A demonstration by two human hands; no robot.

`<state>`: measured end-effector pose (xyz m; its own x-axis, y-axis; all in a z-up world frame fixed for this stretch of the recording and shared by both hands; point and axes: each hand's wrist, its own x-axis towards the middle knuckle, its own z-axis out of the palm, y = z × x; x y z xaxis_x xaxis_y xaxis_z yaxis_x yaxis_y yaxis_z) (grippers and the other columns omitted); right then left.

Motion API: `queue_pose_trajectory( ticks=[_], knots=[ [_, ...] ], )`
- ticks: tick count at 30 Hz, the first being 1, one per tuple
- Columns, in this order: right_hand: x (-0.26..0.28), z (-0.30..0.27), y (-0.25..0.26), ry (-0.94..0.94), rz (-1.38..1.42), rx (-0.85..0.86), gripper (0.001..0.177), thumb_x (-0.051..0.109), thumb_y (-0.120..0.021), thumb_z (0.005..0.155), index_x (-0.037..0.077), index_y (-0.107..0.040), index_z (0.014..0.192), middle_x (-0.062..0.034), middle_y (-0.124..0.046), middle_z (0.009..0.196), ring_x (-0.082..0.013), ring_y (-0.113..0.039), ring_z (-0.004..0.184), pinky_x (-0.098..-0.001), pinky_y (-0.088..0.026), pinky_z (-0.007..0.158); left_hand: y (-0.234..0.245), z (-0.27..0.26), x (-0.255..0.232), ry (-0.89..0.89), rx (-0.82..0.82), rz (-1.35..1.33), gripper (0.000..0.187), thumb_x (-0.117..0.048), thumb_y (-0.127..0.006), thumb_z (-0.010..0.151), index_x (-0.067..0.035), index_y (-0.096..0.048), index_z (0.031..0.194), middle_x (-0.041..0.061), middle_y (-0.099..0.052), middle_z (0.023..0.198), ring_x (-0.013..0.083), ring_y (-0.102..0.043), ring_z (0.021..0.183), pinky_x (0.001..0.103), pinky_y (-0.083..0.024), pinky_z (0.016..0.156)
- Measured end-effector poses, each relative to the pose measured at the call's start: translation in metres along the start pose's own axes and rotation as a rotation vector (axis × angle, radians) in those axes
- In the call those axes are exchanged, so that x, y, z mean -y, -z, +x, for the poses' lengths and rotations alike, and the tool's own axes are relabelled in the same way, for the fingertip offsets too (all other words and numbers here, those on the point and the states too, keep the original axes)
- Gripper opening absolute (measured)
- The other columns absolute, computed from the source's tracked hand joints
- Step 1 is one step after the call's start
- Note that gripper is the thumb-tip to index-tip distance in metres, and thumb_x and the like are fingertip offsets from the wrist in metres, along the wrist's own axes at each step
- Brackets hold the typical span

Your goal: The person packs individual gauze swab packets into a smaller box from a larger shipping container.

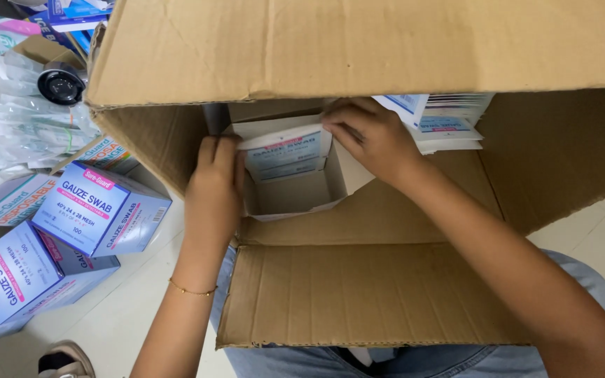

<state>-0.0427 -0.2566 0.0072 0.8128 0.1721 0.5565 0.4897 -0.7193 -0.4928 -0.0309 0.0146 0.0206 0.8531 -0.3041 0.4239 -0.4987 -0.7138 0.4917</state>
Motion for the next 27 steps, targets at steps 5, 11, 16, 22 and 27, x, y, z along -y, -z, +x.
queue_pose_trajectory(
  ticks=[5, 11, 16, 22, 27],
  knots=[
    [-0.006, 0.0, -0.009, -0.004, -0.013, 0.084, 0.01, 0.014, -0.078, 0.094, 0.007, -0.073, 0.099, -0.0065, -0.071, 0.107, -0.0256, -0.068, 0.099, -0.037, -0.056, 0.083, -0.008, -0.002, 0.01, -0.074, 0.019, 0.064, 0.01, -0.003, -0.063, 0.096, -0.003, -0.068, 0.105, 0.017, -0.064, 0.116, 0.0397, -0.067, 0.097, 0.047, -0.056, 0.078],
    [-0.002, 0.004, -0.02, 0.001, -0.217, 0.203, 0.012, 0.017, -0.082, 0.085, 0.012, -0.072, 0.088, -0.0018, -0.071, 0.09, -0.0237, -0.064, 0.099, -0.0412, -0.043, 0.085, -0.02, -0.002, 0.02, -0.142, 0.04, 0.237, 0.016, 0.002, -0.062, 0.084, -0.003, -0.071, 0.096, 0.014, -0.066, 0.115, 0.0331, -0.066, 0.106, 0.042, -0.057, 0.083],
    [0.002, 0.007, -0.026, -0.027, -0.292, 0.24, 0.01, 0.013, -0.079, 0.085, 0.012, -0.069, 0.084, -0.0007, -0.07, 0.089, -0.0225, -0.064, 0.1, -0.0396, -0.041, 0.084, -0.025, 0.0, 0.02, -0.14, 0.018, 0.278, 0.022, 0.004, -0.061, 0.08, -0.002, -0.071, 0.099, 0.013, -0.066, 0.114, 0.0324, -0.064, 0.107, 0.04, -0.057, 0.081],
    [-0.018, 0.001, -0.015, 0.085, -0.3, 0.149, 0.009, 0.014, -0.08, 0.083, 0.012, -0.072, 0.087, -0.0043, -0.073, 0.096, -0.0266, -0.066, 0.104, -0.0427, -0.044, 0.085, -0.027, 0.002, 0.02, -0.151, 0.021, 0.376, 0.026, 0.002, -0.063, 0.079, -0.006, -0.072, 0.102, 0.009, -0.067, 0.112, 0.0298, -0.064, 0.107, 0.038, -0.057, 0.079],
    [-0.136, -0.043, 0.001, -0.318, 0.046, -0.099, 0.018, 0.009, -0.071, 0.096, 0.002, -0.07, 0.112, -0.0108, -0.073, 0.111, -0.0252, -0.069, 0.103, -0.0404, -0.055, 0.087, -0.023, -0.001, 0.01, -0.172, -0.043, 0.266, 0.017, -0.007, -0.068, 0.089, -0.006, -0.073, 0.105, 0.009, -0.068, 0.111, 0.0291, -0.065, 0.102, 0.039, -0.056, 0.077]
  ],
)
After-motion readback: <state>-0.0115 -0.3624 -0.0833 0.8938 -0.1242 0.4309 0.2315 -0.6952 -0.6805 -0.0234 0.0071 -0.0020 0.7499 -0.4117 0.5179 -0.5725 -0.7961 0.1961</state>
